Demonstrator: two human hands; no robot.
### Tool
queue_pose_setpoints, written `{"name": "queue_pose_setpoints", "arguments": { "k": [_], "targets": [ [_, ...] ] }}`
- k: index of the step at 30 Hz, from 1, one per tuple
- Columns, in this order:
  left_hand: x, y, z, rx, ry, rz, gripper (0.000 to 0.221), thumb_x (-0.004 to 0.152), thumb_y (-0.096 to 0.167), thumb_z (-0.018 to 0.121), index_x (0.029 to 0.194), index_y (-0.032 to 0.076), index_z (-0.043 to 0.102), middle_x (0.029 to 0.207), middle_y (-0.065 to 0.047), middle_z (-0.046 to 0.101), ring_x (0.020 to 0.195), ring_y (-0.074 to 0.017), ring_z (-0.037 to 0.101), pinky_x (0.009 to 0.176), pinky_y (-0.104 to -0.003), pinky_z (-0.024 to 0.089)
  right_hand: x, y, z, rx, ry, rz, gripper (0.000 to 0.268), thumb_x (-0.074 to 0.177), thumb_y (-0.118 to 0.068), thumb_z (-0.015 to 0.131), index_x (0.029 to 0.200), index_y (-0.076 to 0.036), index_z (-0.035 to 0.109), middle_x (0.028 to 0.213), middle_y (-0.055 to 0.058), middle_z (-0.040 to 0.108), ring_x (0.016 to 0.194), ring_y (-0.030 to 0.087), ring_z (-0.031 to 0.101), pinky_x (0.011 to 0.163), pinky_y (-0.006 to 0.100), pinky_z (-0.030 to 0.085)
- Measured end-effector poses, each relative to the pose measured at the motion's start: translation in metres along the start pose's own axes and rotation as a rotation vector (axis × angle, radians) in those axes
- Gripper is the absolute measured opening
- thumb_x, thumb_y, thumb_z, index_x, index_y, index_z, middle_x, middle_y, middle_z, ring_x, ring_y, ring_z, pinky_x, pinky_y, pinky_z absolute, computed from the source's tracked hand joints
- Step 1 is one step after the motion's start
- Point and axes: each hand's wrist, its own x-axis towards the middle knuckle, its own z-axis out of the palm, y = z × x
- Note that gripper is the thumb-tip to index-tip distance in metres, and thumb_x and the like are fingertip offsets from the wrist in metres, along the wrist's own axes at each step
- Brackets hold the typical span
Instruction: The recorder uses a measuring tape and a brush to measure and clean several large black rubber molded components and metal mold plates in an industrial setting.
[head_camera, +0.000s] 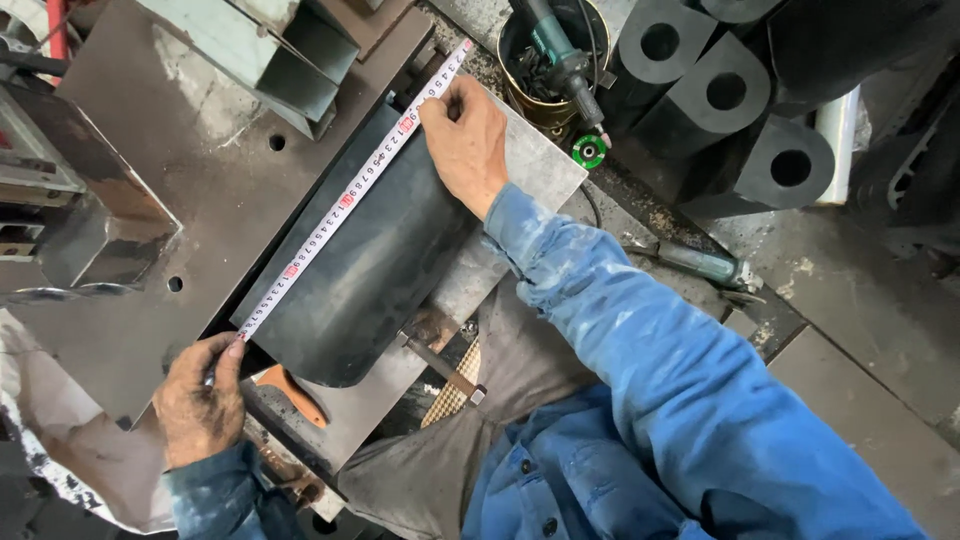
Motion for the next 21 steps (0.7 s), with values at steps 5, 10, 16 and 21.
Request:
{"name": "queue_pose_setpoints", "arguments": {
  "k": [5,10,16,21],
  "targets": [
    [0.000,-0.006,0.002,0.029,0.014,0.044,0.014,0.105,0.016,0.073,0.114,0.005,0.074,0.094,-0.015,0.071,0.085,-0.0271,0.067,0.078,-0.038,0.052,0.000,-0.003,0.002,-0.045,0.001,0.037,0.017,0.084,-0.016,0.068,0.084,-0.001,0.062,0.067,0.008,0.060,0.061,0.017,0.056,0.060,0.035,0.050],
    [0.001,0.001,-0.001,-0.007,0.018,0.004,0.011,0.106,0.014,0.073,0.109,0.004,0.073,0.094,-0.015,0.070,0.080,-0.0258,0.068,0.078,-0.038,0.053,0.001,-0.013,0.001,0.000,-0.042,0.075,0.015,0.087,-0.015,0.066,0.088,-0.001,0.064,0.068,0.004,0.061,0.063,0.012,0.056,0.059,0.031,0.049],
    [0.005,0.005,-0.003,0.044,-0.013,-0.061,0.015,0.103,0.015,0.074,0.113,0.005,0.074,0.095,-0.015,0.069,0.084,-0.0293,0.066,0.077,-0.038,0.051,0.000,-0.013,0.001,-0.018,-0.066,0.061,0.016,0.090,-0.015,0.067,0.090,0.001,0.064,0.072,0.006,0.062,0.067,0.011,0.055,0.061,0.031,0.049],
    [0.000,-0.024,0.009,-0.074,0.072,0.121,0.012,0.106,0.012,0.070,0.112,0.002,0.070,0.103,-0.017,0.070,0.096,-0.0319,0.068,0.087,-0.038,0.053,-0.006,0.014,0.007,-0.017,-0.059,-0.154,0.015,0.096,-0.014,0.068,0.100,0.001,0.067,0.084,0.007,0.069,0.078,0.013,0.063,0.072,0.032,0.054]
  ]
}}
